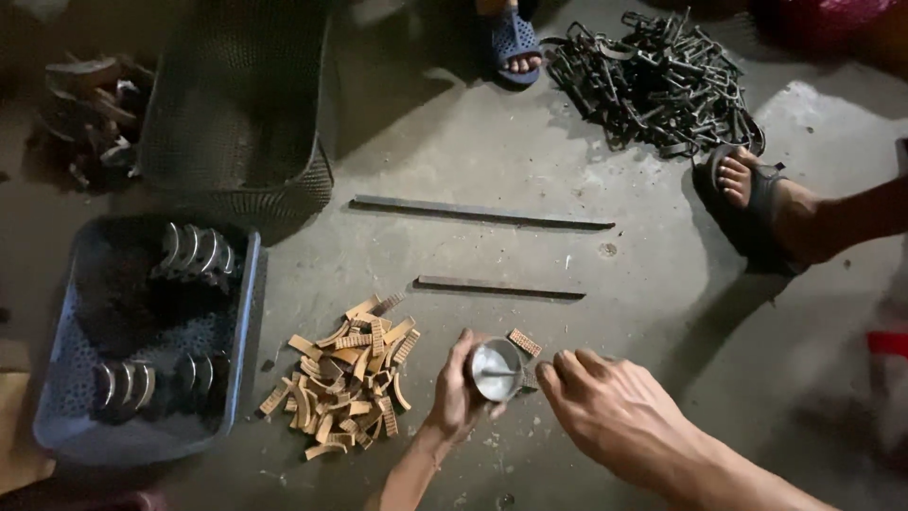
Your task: Sorting small metal components and using a punch tool on a circular part on the workshop floor
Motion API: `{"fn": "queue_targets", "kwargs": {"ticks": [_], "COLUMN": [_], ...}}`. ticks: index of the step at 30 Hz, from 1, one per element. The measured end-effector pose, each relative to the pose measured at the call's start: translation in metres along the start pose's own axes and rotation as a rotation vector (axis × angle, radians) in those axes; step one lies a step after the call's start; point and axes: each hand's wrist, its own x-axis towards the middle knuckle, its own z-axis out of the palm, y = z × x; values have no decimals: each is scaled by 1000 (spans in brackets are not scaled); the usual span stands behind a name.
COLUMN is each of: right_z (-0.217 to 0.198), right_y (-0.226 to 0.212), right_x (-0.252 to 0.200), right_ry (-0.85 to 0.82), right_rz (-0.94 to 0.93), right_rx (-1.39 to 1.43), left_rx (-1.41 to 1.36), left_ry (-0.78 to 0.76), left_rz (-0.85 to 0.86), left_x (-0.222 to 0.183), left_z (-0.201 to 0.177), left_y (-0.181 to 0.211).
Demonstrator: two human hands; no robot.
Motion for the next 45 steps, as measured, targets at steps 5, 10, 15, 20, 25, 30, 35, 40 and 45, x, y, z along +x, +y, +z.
{"fn": "queue_targets", "kwargs": {"ticks": [5, 10, 15, 20, 25, 30, 35, 40, 45], "right_z": [18, 0, 6, 15, 9, 11, 11, 4, 17], "right_y": [3, -12, -4, -23, -2, -15, -13, -2, -25], "right_x": [13, 16, 25, 9, 19, 12, 10, 18, 9], "right_ry": [23, -130, -130, -42, -49, -151, -52, -148, -197], "right_rz": [-117, -15, 13, 7, 90, 47, 91, 195, 136], "right_rx": [-325, 169, 0, 180, -82, 131, -135, 27, 149], "left_rx": [414, 405, 578, 416, 218, 581, 171, 231, 214], "left_ry": [11, -33, -36, -26, -148, -111, -32, -91, -22], "left_rz": [63, 473, 491, 398, 365, 639, 293, 302, 252], "left_x": [-6, 3, -2, 1, 0, 13, 1, 4, 8], "left_z": [21, 12, 9, 15, 22, 4, 26, 18, 16], "left_y": [2, -1, -12, -5, -1, -23, 1, -12, -11]}}
